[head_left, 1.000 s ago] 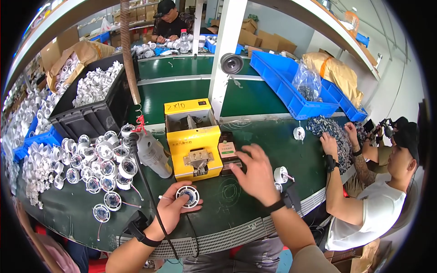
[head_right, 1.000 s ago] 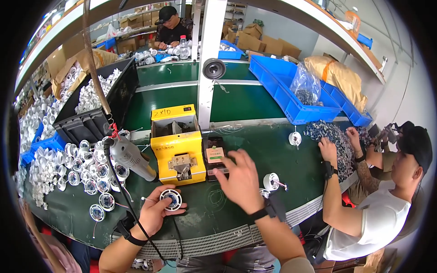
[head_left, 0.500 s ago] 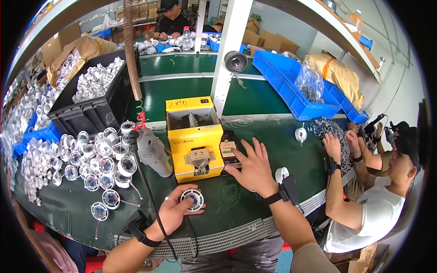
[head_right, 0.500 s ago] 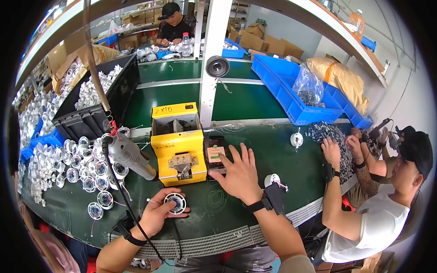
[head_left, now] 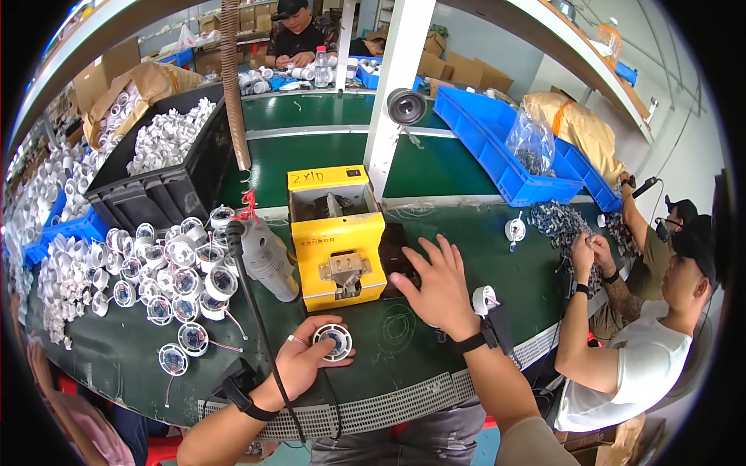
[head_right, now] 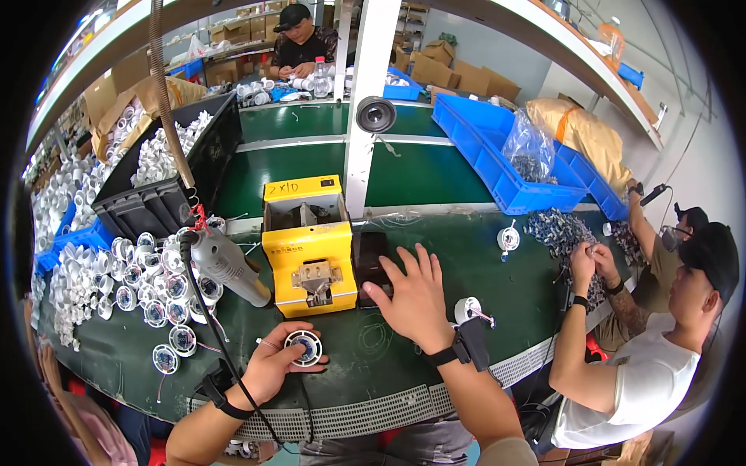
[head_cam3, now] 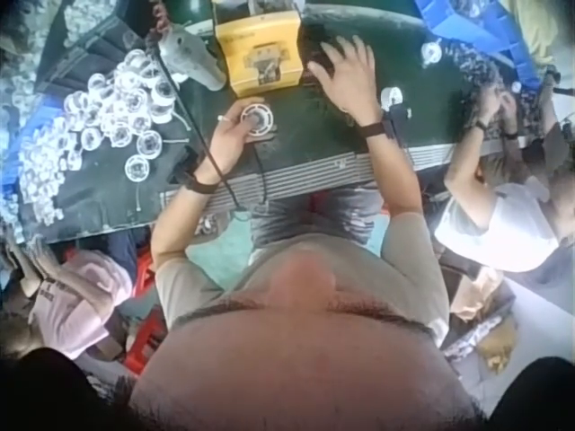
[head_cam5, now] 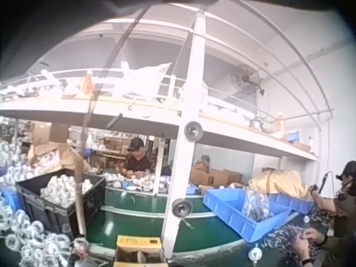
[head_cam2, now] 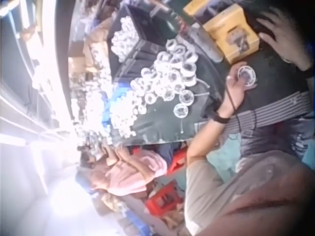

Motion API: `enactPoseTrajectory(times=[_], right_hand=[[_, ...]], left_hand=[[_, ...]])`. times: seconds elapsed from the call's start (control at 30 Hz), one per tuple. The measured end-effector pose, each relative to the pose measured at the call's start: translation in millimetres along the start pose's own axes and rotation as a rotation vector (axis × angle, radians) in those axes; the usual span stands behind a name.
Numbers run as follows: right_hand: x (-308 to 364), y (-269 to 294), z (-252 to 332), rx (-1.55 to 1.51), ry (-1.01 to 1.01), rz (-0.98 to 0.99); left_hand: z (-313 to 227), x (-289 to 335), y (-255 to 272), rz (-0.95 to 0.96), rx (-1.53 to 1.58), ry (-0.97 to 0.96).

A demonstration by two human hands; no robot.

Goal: Assembling small electronic components at a factory workbench using a motorized screwdriver.

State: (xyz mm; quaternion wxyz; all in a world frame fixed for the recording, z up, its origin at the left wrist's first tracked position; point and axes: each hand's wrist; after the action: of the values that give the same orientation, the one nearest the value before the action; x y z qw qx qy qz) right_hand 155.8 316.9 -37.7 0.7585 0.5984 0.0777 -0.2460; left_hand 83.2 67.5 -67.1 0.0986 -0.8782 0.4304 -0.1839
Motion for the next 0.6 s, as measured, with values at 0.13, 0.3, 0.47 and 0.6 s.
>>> enactPoseTrajectory(times=[0.13, 0.3, 0.47, 0.6], right_hand=[[9, 12, 25, -0.270, 0.135, -0.185], [35, 1, 80, -0.720, 0.225, -0.033], [26, -3, 100, -0.867, 0.191, -0.051], [15, -6, 109, -0.994, 0.065, 0.033]], left_hand=[[0, 1, -1, -0.017, 0.021, -0.004], [-13, 5, -3, -0.060, 0.121, -0.092], [-5, 3, 2, -0.207, 0.085, -0.161], [-3, 1, 2, -0.198, 0.058, -0.199]])
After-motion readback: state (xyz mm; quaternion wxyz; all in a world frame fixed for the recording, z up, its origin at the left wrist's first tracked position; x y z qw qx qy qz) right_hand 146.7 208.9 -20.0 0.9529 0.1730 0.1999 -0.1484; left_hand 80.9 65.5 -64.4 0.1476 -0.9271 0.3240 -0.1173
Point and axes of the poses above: each hand's wrist, its own x-axis away from the middle knuckle, its own y-axis out of the back of the hand, z = x × y, and after that the axes turned 7 degrees about -x, right-handed
